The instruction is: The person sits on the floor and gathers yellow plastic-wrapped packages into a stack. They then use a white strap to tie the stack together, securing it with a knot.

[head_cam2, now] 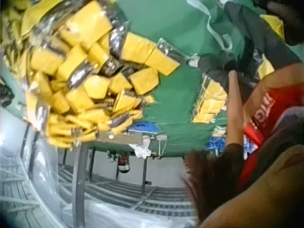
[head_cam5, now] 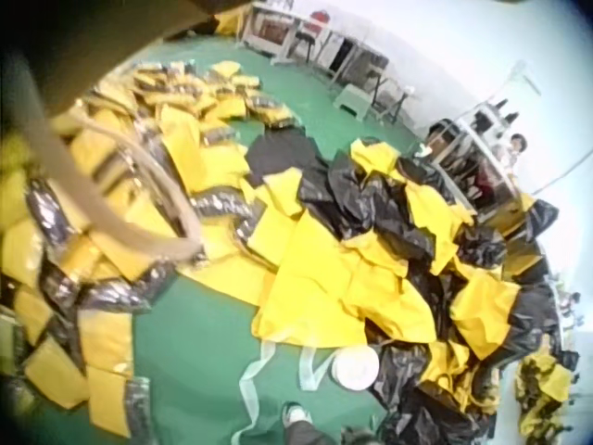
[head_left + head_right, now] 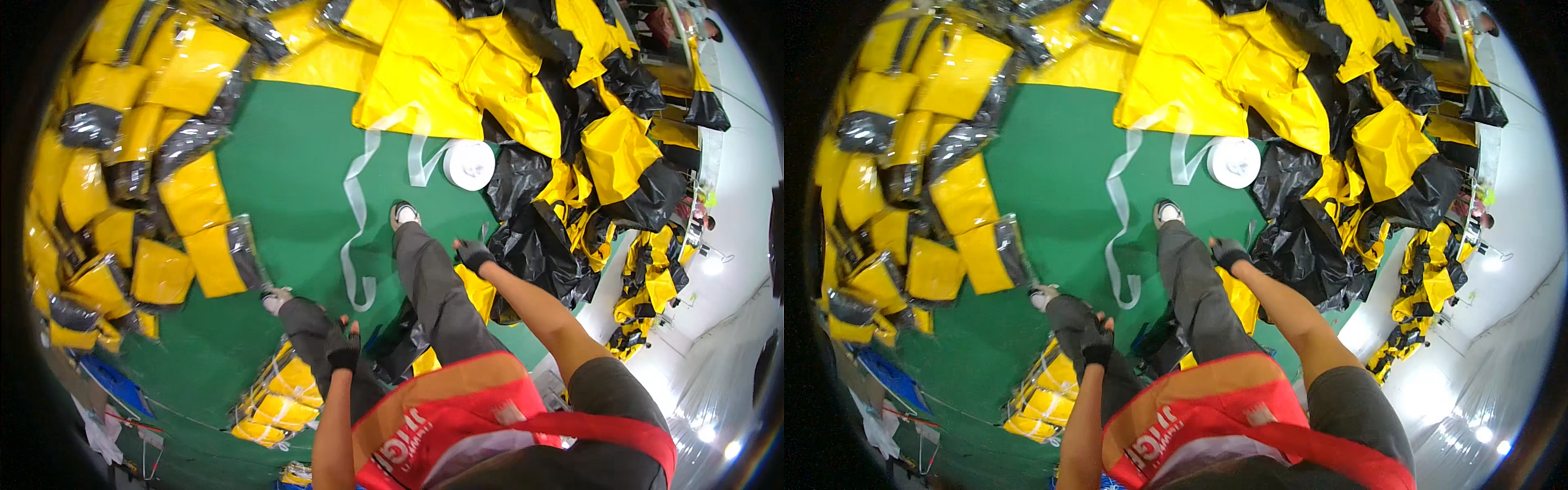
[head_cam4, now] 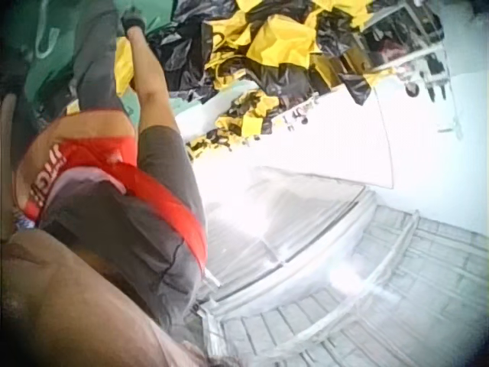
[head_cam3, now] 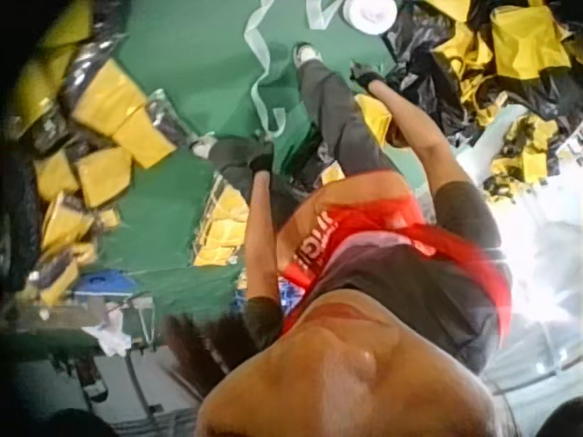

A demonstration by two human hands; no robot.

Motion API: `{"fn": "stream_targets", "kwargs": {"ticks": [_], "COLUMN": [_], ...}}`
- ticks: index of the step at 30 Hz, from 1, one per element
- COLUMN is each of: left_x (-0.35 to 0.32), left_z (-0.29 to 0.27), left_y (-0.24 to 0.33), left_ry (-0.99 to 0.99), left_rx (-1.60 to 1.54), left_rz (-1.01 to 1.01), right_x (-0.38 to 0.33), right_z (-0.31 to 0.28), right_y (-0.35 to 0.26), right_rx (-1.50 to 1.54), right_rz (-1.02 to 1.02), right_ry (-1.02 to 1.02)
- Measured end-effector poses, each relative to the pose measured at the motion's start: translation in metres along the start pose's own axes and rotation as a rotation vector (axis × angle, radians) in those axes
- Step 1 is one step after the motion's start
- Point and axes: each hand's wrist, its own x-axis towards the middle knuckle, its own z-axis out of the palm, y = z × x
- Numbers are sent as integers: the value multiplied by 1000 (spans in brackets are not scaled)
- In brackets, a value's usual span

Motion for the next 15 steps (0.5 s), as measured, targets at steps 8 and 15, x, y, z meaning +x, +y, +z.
{"fn": "stream_targets", "kwargs": {"ticks": [8, 15], "left_x": [248, 295], "left_z": [200, 201], "left_y": [-2, -92], "left_ry": [237, 101], "left_rx": [376, 189], "left_rz": [-355, -194], "right_x": [295, 351], "right_z": [45, 47], "right_y": [67, 115], "right_rx": [-143, 553], "right_rz": [439, 465], "right_ry": [67, 445]}}
